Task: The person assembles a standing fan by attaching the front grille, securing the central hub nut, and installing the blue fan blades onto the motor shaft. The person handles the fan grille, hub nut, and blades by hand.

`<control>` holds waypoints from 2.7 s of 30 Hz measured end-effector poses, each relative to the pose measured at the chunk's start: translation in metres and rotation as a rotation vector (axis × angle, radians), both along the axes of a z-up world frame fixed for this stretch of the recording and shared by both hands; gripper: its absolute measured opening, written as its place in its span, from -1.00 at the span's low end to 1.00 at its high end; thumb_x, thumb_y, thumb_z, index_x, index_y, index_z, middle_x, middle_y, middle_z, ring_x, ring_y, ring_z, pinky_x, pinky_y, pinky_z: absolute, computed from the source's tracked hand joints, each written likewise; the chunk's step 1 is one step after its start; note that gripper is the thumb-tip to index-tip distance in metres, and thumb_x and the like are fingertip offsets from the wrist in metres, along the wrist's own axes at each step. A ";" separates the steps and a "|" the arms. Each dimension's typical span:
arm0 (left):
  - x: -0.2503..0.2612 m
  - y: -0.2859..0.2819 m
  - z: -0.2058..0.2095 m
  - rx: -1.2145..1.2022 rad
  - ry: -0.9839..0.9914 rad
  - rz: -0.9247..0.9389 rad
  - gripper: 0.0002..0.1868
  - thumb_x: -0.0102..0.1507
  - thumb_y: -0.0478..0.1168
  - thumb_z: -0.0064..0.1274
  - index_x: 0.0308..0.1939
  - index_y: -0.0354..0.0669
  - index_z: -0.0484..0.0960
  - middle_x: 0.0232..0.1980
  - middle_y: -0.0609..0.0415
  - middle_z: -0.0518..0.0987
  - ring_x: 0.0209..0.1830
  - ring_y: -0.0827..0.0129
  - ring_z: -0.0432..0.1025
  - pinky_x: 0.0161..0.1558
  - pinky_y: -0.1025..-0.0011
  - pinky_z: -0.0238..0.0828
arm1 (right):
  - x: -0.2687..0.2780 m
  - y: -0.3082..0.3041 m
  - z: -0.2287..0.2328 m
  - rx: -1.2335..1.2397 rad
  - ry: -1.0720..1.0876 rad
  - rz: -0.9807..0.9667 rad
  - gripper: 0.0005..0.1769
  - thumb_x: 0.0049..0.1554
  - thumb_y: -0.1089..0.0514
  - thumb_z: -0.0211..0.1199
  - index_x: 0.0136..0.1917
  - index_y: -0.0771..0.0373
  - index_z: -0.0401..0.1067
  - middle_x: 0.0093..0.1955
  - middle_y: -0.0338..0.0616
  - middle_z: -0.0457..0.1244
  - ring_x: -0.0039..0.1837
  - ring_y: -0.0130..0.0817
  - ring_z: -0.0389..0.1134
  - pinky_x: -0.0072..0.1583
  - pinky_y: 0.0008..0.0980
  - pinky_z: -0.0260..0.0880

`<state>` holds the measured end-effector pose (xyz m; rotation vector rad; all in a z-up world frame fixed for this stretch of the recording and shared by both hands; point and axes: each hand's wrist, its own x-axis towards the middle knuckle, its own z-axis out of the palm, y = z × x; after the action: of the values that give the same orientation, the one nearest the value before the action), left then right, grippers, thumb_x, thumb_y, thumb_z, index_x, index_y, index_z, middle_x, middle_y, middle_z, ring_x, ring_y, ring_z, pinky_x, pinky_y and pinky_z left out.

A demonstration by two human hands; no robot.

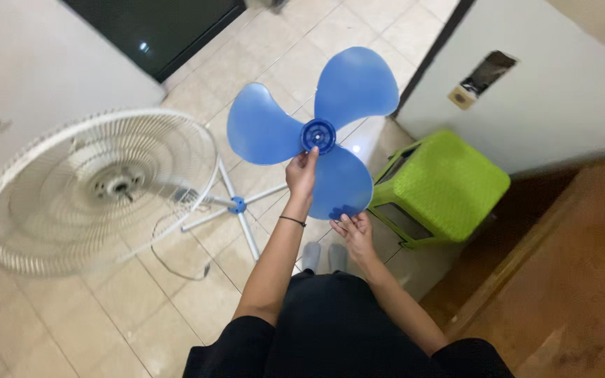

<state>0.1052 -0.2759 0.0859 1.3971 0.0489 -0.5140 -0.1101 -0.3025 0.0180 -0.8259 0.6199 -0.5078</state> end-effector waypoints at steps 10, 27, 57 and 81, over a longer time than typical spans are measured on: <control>0.000 0.052 -0.030 0.006 0.024 0.352 -0.66 0.35 -0.13 0.20 -0.04 -0.43 0.62 -0.17 0.14 0.61 -0.23 0.56 0.37 -0.13 0.52 0.33 | 0.026 -0.012 -0.026 -0.046 0.183 0.292 -0.73 0.25 0.35 0.14 0.24 0.29 0.33 0.17 -0.10 0.33 0.18 -0.29 0.42 0.21 -0.12 0.56; -0.020 0.164 0.035 0.390 -0.357 0.562 -0.59 0.23 -0.04 0.35 0.01 -0.25 0.68 0.03 -0.02 0.72 0.02 0.19 0.60 0.19 0.22 0.49 | 0.166 0.070 0.112 -0.146 0.081 0.408 -0.46 0.29 0.02 0.14 0.45 0.28 0.21 0.38 -0.02 0.24 0.32 -0.21 0.34 0.27 -0.21 0.43; -0.045 0.340 0.037 0.651 -1.019 0.530 -0.64 0.17 -0.39 0.33 -0.03 0.06 0.61 0.13 0.21 0.57 0.24 0.31 0.46 0.64 -0.09 -0.35 | 0.191 0.197 0.091 0.303 -0.222 0.979 -0.38 0.30 -0.07 0.11 0.50 0.29 0.18 0.31 0.04 0.29 0.23 -0.24 0.41 0.20 -0.26 0.50; 0.092 0.427 0.016 0.388 -0.186 -0.060 -0.67 0.31 -0.10 0.16 0.07 -0.19 0.72 -0.08 0.02 0.74 -0.09 0.42 0.62 0.00 0.46 0.51 | 0.223 0.222 0.043 -0.467 0.080 0.825 -0.49 0.08 0.21 0.51 0.25 0.29 0.40 0.15 -0.21 0.29 0.19 -0.40 0.30 0.24 -0.39 0.36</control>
<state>0.1971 0.1509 0.1022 1.8258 -0.0464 -0.4365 0.1131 -0.0804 0.0605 -1.4503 0.1833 0.1511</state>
